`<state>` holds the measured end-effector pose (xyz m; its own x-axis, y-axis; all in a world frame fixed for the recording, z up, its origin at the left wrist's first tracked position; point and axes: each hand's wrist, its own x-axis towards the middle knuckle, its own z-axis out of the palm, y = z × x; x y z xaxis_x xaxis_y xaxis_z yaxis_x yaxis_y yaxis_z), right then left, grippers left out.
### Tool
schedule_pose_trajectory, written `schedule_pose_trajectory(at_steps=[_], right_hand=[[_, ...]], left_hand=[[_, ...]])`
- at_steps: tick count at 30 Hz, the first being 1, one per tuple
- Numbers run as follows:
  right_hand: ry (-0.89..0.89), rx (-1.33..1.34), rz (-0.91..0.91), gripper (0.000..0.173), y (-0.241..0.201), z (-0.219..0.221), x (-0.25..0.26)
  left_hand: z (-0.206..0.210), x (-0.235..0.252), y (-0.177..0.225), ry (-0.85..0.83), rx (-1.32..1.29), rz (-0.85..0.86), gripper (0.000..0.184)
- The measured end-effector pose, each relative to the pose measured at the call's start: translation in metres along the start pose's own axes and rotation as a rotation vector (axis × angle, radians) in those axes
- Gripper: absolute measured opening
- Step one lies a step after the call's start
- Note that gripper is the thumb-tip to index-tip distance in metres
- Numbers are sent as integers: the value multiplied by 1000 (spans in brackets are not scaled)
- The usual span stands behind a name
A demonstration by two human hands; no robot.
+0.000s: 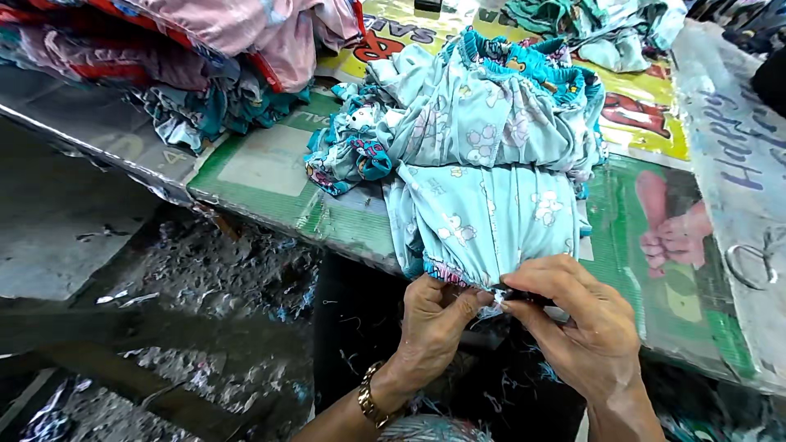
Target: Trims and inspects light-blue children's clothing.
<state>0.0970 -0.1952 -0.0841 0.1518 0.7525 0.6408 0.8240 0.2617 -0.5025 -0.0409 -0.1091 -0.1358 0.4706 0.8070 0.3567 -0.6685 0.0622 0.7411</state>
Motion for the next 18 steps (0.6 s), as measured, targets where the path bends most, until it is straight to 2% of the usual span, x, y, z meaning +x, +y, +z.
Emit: schedule_pose_trajectory(at_steps=[10, 15, 18], right_hand=[[16, 27, -45, 14, 5, 3, 0], [-10, -14, -16, 22, 3, 2, -1], [21, 73, -10, 25, 2, 3, -1]], left_hand=[[-1, -1, 0, 7, 15, -18, 16], [-1, -2, 0, 16, -3, -13, 13], [-1, -3, 1, 38, -2, -27, 13]])
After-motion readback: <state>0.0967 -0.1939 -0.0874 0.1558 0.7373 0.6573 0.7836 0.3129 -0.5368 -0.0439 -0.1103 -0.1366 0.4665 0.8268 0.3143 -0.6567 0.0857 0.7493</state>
